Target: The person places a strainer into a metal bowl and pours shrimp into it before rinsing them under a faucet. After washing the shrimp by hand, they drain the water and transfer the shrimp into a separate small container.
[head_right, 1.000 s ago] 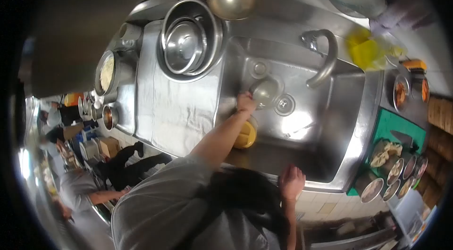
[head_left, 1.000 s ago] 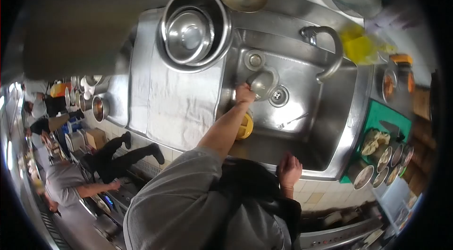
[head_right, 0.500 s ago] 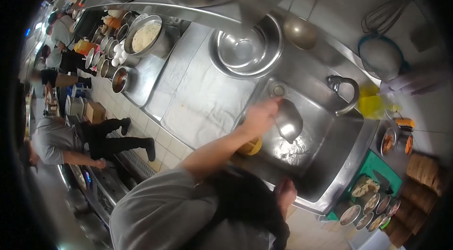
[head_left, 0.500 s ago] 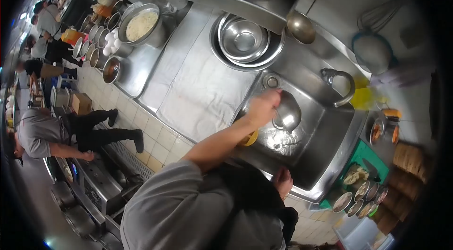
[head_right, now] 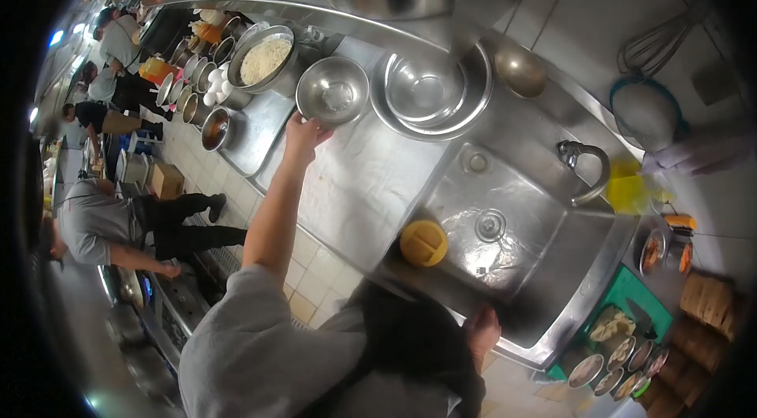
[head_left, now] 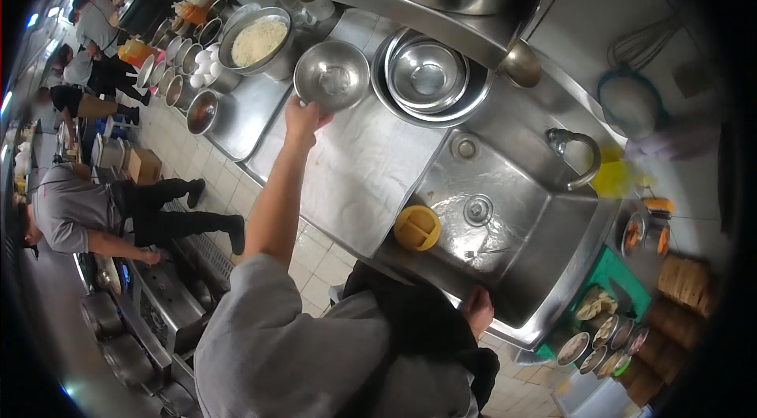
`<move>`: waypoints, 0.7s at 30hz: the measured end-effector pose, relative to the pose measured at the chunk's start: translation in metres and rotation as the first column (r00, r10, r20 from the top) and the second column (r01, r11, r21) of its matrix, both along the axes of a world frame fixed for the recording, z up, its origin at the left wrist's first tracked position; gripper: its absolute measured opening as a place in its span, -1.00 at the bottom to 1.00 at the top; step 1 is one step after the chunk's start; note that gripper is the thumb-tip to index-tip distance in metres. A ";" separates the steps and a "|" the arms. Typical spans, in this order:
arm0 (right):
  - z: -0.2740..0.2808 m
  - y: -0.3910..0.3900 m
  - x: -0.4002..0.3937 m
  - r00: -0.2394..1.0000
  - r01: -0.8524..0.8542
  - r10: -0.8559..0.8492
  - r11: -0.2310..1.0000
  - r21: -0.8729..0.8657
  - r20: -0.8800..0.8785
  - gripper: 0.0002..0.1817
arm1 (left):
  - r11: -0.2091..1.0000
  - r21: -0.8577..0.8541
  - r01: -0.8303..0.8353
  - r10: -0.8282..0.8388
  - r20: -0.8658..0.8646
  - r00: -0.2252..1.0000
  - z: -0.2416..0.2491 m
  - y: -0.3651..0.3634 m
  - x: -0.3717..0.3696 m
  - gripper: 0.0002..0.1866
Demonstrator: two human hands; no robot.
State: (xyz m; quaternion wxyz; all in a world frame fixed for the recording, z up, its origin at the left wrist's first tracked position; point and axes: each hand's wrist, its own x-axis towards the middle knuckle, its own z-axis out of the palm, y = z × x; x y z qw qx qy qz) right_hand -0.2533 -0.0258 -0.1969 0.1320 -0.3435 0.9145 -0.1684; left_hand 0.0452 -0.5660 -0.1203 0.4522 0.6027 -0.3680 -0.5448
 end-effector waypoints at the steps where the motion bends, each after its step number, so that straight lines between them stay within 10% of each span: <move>1: 0.001 0.000 -0.001 1.000 -0.003 0.003 1.000 0.002 -0.001 -0.83 | 1.000 -0.012 0.012 -0.013 -0.031 0.999 -0.016 -0.018 -0.002 -0.52; 5: 0.014 -0.003 -0.001 1.000 -0.023 0.022 0.999 0.030 0.008 -0.85 | 0.996 -0.001 0.089 -0.089 0.092 0.992 0.003 -0.059 -0.030 -0.47; 6: 0.012 -0.003 0.000 1.000 -0.025 0.025 1.000 0.011 -0.005 -0.87 | 0.910 -0.397 0.116 0.119 0.521 0.845 -0.030 -0.079 -0.031 -0.42; 9: 0.003 -0.001 -0.003 0.999 -0.030 0.030 1.000 -0.009 -0.017 -0.90 | 0.394 -0.715 0.578 0.393 0.699 0.597 0.049 -0.058 -0.096 -0.36; 12: 0.007 0.000 -0.002 0.999 -0.044 0.043 0.999 0.028 0.018 -0.86 | 0.488 -0.201 0.850 -0.225 0.911 0.345 0.053 -0.077 -0.147 -0.40; 15: -0.001 0.004 -0.004 0.998 -0.053 0.053 0.999 0.007 -0.016 -0.87 | 0.411 0.117 0.904 -0.502 0.857 0.117 0.075 -0.084 -0.188 -0.45; 21: 0.000 0.004 -0.005 0.999 -0.049 0.050 0.997 0.066 -0.008 -0.86 | 0.425 0.137 0.895 -0.629 0.755 0.183 0.071 -0.112 -0.191 -0.51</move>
